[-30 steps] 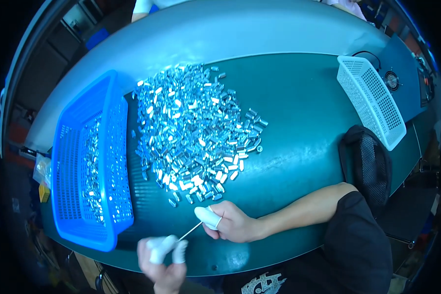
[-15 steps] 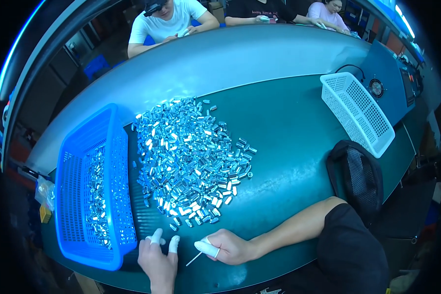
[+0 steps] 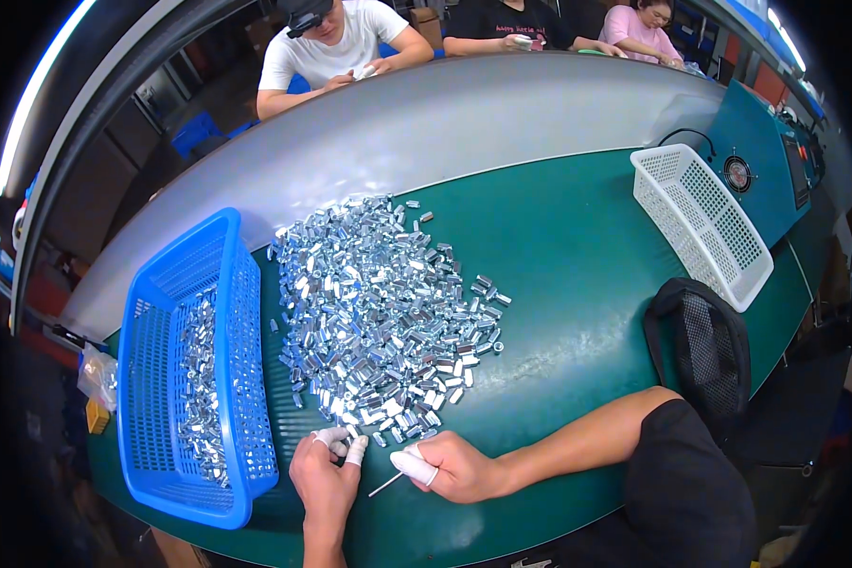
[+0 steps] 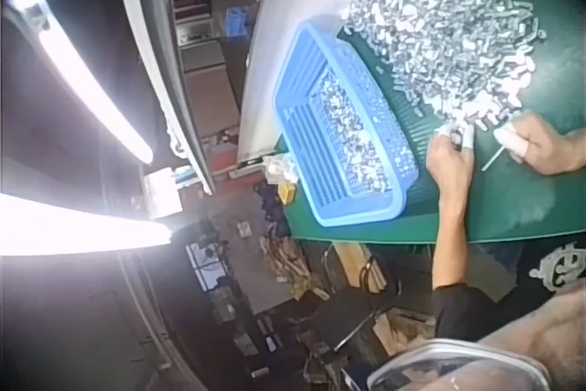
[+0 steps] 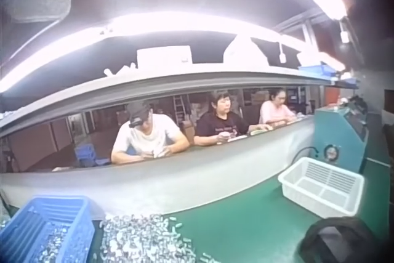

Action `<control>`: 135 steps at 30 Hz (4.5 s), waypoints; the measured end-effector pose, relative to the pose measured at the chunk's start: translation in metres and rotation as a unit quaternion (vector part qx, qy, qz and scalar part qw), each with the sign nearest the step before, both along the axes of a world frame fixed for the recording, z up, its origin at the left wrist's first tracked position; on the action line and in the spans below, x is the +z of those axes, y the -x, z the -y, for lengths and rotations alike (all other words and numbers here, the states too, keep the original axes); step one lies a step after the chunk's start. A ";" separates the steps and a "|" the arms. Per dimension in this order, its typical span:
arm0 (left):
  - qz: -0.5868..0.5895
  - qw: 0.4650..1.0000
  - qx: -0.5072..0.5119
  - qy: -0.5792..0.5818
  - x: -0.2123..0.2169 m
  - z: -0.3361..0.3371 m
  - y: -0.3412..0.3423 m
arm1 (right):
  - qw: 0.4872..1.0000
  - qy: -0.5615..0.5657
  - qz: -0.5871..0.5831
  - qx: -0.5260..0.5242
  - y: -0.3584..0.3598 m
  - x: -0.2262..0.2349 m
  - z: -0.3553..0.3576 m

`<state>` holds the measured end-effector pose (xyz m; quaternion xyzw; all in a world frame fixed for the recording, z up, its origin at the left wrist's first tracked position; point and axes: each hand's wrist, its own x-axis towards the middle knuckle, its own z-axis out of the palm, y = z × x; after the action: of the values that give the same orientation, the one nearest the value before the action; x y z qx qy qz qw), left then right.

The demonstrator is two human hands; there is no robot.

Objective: Assembling small metal hardware components at a manual workstation.

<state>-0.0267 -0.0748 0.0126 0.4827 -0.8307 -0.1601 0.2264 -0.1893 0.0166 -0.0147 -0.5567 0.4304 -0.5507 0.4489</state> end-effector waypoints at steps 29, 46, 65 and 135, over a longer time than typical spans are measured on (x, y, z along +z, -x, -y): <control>-0.440 0.816 -0.090 -0.364 -0.003 -0.003 -0.022 | 0.996 -0.039 0.004 -0.080 0.004 0.002 0.018; -0.387 0.832 -0.167 -0.360 -0.006 0.002 -0.031 | 0.995 0.036 -0.051 -0.072 0.001 0.004 0.014; -0.327 0.877 -0.190 -0.297 -0.018 -0.002 -0.021 | 0.996 -0.063 -0.031 -0.048 -0.004 0.001 0.008; -0.076 0.924 -0.052 0.371 0.071 -0.018 -0.023 | 0.967 -0.073 0.078 -0.231 0.014 -0.001 -0.002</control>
<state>-0.0037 -0.0571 0.0835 0.3066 -0.8351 0.1120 0.4428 -0.2030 0.0187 -0.0157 -0.3632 0.5502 -0.6481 0.3813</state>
